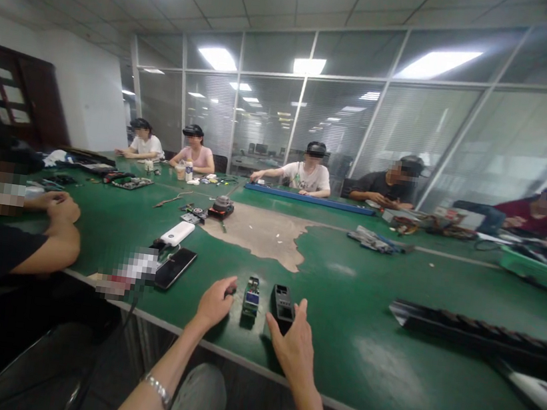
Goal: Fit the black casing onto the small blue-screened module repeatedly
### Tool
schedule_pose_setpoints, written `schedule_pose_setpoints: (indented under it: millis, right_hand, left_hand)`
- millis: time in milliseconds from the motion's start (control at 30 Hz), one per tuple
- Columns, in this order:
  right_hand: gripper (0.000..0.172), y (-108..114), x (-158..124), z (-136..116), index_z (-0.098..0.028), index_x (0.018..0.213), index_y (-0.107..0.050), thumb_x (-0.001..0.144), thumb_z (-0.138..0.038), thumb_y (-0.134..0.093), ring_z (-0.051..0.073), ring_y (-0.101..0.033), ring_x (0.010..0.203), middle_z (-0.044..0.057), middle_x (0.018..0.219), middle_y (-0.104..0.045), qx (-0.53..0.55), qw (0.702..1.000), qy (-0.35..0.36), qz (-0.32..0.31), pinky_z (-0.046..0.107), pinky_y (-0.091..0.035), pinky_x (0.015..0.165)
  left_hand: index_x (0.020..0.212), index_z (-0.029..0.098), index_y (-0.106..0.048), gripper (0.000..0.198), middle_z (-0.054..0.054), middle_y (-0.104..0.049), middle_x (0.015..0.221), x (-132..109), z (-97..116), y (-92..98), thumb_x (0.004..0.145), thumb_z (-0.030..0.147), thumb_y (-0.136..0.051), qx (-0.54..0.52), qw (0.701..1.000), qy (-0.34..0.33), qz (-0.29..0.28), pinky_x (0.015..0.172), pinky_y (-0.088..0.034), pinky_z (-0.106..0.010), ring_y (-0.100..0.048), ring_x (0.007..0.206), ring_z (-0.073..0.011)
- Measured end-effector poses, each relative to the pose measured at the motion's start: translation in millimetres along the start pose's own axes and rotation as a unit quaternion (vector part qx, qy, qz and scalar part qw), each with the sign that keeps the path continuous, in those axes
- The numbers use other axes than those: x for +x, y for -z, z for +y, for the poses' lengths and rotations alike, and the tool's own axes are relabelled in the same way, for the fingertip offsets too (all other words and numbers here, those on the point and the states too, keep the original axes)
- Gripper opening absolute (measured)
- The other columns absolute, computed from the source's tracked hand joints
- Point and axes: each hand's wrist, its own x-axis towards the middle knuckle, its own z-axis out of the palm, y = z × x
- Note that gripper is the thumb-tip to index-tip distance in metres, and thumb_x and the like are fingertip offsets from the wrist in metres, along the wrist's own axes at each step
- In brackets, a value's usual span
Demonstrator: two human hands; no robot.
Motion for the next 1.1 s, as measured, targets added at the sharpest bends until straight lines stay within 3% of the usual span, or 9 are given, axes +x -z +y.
schedule_pose_setpoints:
  millis: [167,333,500,633,767,900,1100]
  right_hand:
    - [0.09,3,-1,0,-0.005,0.149,-0.014,0.085,-0.06,-0.045,0.031,-0.047,0.122,0.017,0.131,-0.055,0.021,1.0,0.004,-0.007,0.042,-0.039,0.1]
    - [0.083,2,-2,3,-0.003,0.144,-0.031,0.085,-0.06,-0.046,0.031,-0.046,0.123,0.02,0.135,-0.051,-0.003,1.0,0.013,-0.017,0.042,-0.038,0.101]
    - [0.081,7,-3,-2,-0.003,0.143,-0.033,0.085,-0.059,-0.045,0.033,-0.048,0.123,0.021,0.134,-0.051,0.018,1.0,-0.016,-0.011,0.044,-0.039,0.1]
    - [0.081,17,1,-27,-0.005,0.143,-0.033,0.085,-0.06,-0.044,0.032,-0.049,0.124,0.021,0.138,-0.048,0.078,0.995,-0.068,0.011,0.042,-0.038,0.102]
    - [0.079,17,8,-66,-0.005,0.142,-0.036,0.085,-0.059,-0.045,0.031,-0.049,0.125,0.021,0.137,-0.05,0.104,0.994,-0.043,0.011,0.039,-0.038,0.101]
    - [0.078,3,10,-95,0.0,0.141,-0.035,0.087,-0.055,-0.046,0.032,-0.058,0.113,0.025,0.124,-0.058,0.062,0.998,-0.028,-0.009,0.038,-0.043,0.092]
    - [0.072,-7,6,-113,0.002,0.141,-0.032,0.09,-0.049,-0.043,0.031,-0.062,0.105,0.026,0.115,-0.062,-0.014,1.0,-0.026,-0.011,0.035,-0.044,0.085]
  left_hand:
    - [0.125,0.021,-0.058,0.05,-0.004,-0.067,0.115,0,1,0.7,0.077,0.01,-0.048,0.009,1.0,0.002,-0.002,0.095,-0.046,-0.031,-0.062,0.102,-0.0186]
    - [0.123,0.021,-0.06,0.044,-0.004,-0.068,0.114,-1,7,3.4,0.082,0.013,-0.047,0.021,1.0,-0.006,0.0,0.097,-0.045,-0.03,-0.061,0.106,-0.018]
    - [0.122,0.021,-0.06,0.041,-0.004,-0.068,0.114,-2,8,3.9,0.083,0.014,-0.048,0.017,1.0,-0.002,0.004,0.097,-0.045,-0.029,-0.062,0.106,-0.0175]
    - [0.122,0.02,-0.06,0.04,-0.004,-0.068,0.114,-2,6,3.6,0.084,0.016,-0.049,0.009,1.0,0.003,0.015,0.096,-0.046,-0.03,-0.062,0.106,-0.0181]
    - [0.121,0.02,-0.06,0.039,-0.004,-0.069,0.114,-3,5,4.1,0.084,0.016,-0.049,0.002,1.0,-0.002,0.025,0.096,-0.046,-0.029,-0.063,0.106,-0.0176]
    - [0.12,0.019,-0.061,0.038,-0.004,-0.069,0.112,-3,3,4.8,0.084,0.016,-0.05,-0.002,1.0,-0.002,0.028,0.095,-0.047,-0.029,-0.063,0.104,-0.0176]
    - [0.119,0.019,-0.062,0.037,-0.005,-0.069,0.111,-2,1,5.2,0.085,0.017,-0.049,-0.003,0.999,-0.014,0.031,0.094,-0.047,-0.03,-0.063,0.103,-0.0181]
